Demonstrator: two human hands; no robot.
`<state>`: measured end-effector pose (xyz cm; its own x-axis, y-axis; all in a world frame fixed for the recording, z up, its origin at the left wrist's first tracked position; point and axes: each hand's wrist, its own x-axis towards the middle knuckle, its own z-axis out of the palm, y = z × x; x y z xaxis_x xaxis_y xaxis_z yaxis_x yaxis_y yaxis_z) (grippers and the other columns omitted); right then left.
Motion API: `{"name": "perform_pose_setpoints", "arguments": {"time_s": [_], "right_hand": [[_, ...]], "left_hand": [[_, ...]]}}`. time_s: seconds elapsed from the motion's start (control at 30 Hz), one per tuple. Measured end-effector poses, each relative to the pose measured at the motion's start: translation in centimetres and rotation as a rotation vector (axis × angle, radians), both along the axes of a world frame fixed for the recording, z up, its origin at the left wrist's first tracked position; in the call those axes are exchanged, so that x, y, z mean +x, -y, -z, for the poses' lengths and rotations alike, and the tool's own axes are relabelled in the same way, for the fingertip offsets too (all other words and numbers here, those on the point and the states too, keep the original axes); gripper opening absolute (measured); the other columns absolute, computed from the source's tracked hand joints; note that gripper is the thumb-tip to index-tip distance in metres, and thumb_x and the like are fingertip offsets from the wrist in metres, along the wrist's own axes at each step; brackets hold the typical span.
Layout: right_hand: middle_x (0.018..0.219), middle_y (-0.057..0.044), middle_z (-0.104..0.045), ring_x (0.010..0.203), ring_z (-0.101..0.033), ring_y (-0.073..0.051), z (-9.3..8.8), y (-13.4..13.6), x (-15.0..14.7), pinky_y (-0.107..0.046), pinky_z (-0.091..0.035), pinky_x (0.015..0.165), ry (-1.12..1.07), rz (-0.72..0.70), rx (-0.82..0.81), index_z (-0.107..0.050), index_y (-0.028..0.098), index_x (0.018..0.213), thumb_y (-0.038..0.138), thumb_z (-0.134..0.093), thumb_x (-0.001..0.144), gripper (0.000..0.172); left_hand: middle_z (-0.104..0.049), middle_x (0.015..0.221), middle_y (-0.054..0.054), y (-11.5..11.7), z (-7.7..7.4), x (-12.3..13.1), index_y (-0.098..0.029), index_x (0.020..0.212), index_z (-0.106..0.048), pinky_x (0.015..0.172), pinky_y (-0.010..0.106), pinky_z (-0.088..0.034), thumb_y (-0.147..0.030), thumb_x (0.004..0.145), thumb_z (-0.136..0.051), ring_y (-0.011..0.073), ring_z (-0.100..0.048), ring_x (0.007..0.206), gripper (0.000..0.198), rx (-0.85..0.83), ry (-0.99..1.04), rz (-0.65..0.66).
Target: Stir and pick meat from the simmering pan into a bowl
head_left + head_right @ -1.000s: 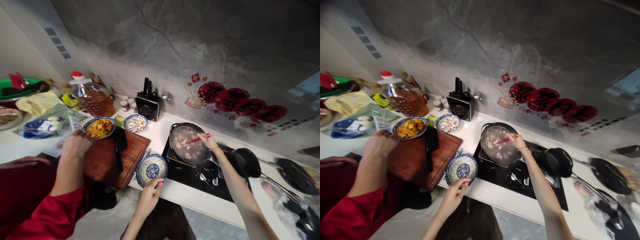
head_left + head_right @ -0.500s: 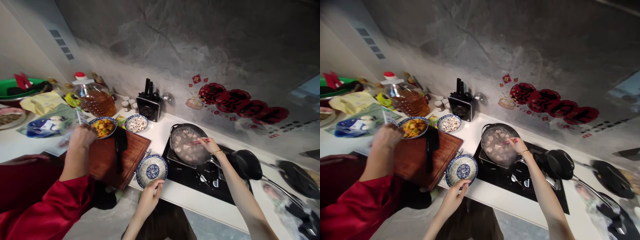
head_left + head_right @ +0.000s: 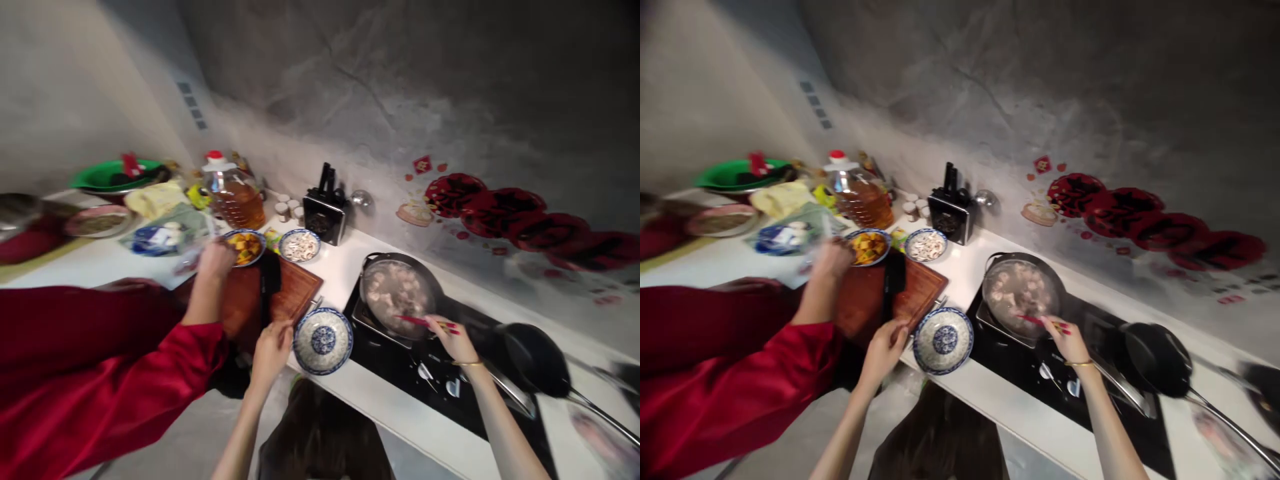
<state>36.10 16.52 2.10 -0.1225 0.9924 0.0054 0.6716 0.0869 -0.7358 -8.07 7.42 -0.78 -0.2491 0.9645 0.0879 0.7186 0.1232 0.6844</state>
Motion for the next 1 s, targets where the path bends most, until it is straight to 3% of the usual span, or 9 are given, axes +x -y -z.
{"name": "perform_pose_setpoints", "arguments": {"time_s": [0.13,0.27,0.37,0.47,0.53,0.63,0.73,0.8,1.0], "right_hand": [[0.094,-0.007,-0.073,0.087,-0.07,-0.029,1.8,-1.2,1.0,-0.037,-0.057,0.08,0.076,0.036,0.127,-0.073,0.021,0.087,0.065,-0.052,0.076,0.051],[0.096,-0.008,-0.073,0.084,-0.07,-0.029,1.3,-0.7,0.3,-0.036,-0.057,0.079,0.065,0.187,0.136,-0.071,0.019,0.094,0.065,-0.052,0.076,0.053],[0.096,-0.009,-0.073,0.083,-0.07,-0.029,0.2,0.9,-1.1,-0.036,-0.056,0.08,-0.015,0.329,0.104,-0.07,0.018,0.099,0.061,-0.053,0.078,0.051],[0.093,-0.01,-0.073,0.084,-0.07,-0.029,-0.1,2.4,-2.2,-0.038,-0.056,0.082,-0.047,0.418,0.114,-0.07,0.018,0.099,0.059,-0.054,0.079,0.048],[0.092,-0.01,-0.073,0.08,-0.071,-0.029,0.1,3.1,-2.6,-0.038,-0.057,0.079,-0.096,0.383,0.096,-0.07,0.017,0.095,0.058,-0.057,0.077,0.047],[0.094,-0.01,-0.073,0.077,-0.071,-0.027,0.5,2.9,-2.9,-0.036,-0.058,0.076,-0.194,0.185,-0.015,-0.071,0.017,0.09,0.057,-0.059,0.077,0.043],[0.096,-0.007,-0.073,0.085,-0.07,-0.027,0.6,0.8,-2.7,-0.038,-0.056,0.082,-0.111,0.036,-0.055,-0.073,0.021,0.088,0.053,-0.056,0.08,0.037],[0.095,-0.005,-0.073,0.089,-0.069,-0.027,0.5,-1.3,-2.1,-0.039,-0.054,0.085,-0.024,0.016,-0.027,-0.073,0.022,0.089,0.051,-0.055,0.082,0.035],[0.091,-0.008,-0.073,0.081,-0.07,-0.026,-0.7,-7.9,0.4,-0.037,-0.055,0.076,0.012,0.2,0.079,-0.072,0.019,0.091,0.053,-0.051,0.083,0.041]], "left_hand": [[-0.062,0.115,0.015,0.1,-1.0,-6.5,-0.014,0.111,-0.056,0.098,0.045,-0.042,-0.036,0.086,-0.042,0.0293,-0.056,0.114,0.036,0.064,-0.109,-0.256],[-0.057,0.125,0.016,1.7,-1.4,-7.3,-0.013,0.125,-0.046,0.099,0.043,-0.043,-0.038,0.086,-0.045,0.0281,-0.054,0.118,0.046,0.003,-0.056,-0.303],[-0.057,0.126,0.016,3.0,-1.2,-6.5,-0.014,0.129,-0.042,0.097,0.043,-0.045,-0.039,0.087,-0.044,0.0278,-0.056,0.116,0.05,-0.027,-0.033,-0.34],[-0.053,0.13,0.019,4.0,-0.6,-6.0,-0.012,0.127,-0.045,0.103,0.046,-0.038,-0.038,0.087,-0.045,0.03,-0.043,0.129,0.048,-0.015,-0.085,-0.318],[-0.051,0.132,0.019,4.5,0.0,-5.6,-0.012,0.123,-0.049,0.107,0.049,-0.034,-0.038,0.086,-0.046,0.0307,-0.033,0.136,0.045,0.007,-0.115,-0.287],[-0.054,0.128,0.017,4.7,1.2,-4.4,-0.016,0.118,-0.053,0.105,0.05,-0.035,-0.038,0.086,-0.047,0.0304,-0.036,0.134,0.039,0.026,-0.074,-0.209],[-0.056,0.126,0.016,4.3,1.8,-1.7,-0.017,0.113,-0.056,0.103,0.048,-0.039,-0.04,0.087,-0.046,0.0292,-0.046,0.126,0.036,0.02,0.016,-0.093],[-0.057,0.125,0.014,4.0,1.5,0.5,-0.018,0.112,-0.058,0.102,0.047,-0.04,-0.04,0.087,-0.045,0.0281,-0.05,0.122,0.035,-0.009,0.068,0.0],[-0.059,0.125,0.012,4.5,-0.2,6.0,-0.021,0.111,-0.06,0.102,0.044,-0.043,-0.034,0.09,-0.043,0.0241,-0.054,0.118,0.03,-0.073,0.156,0.207]]}}
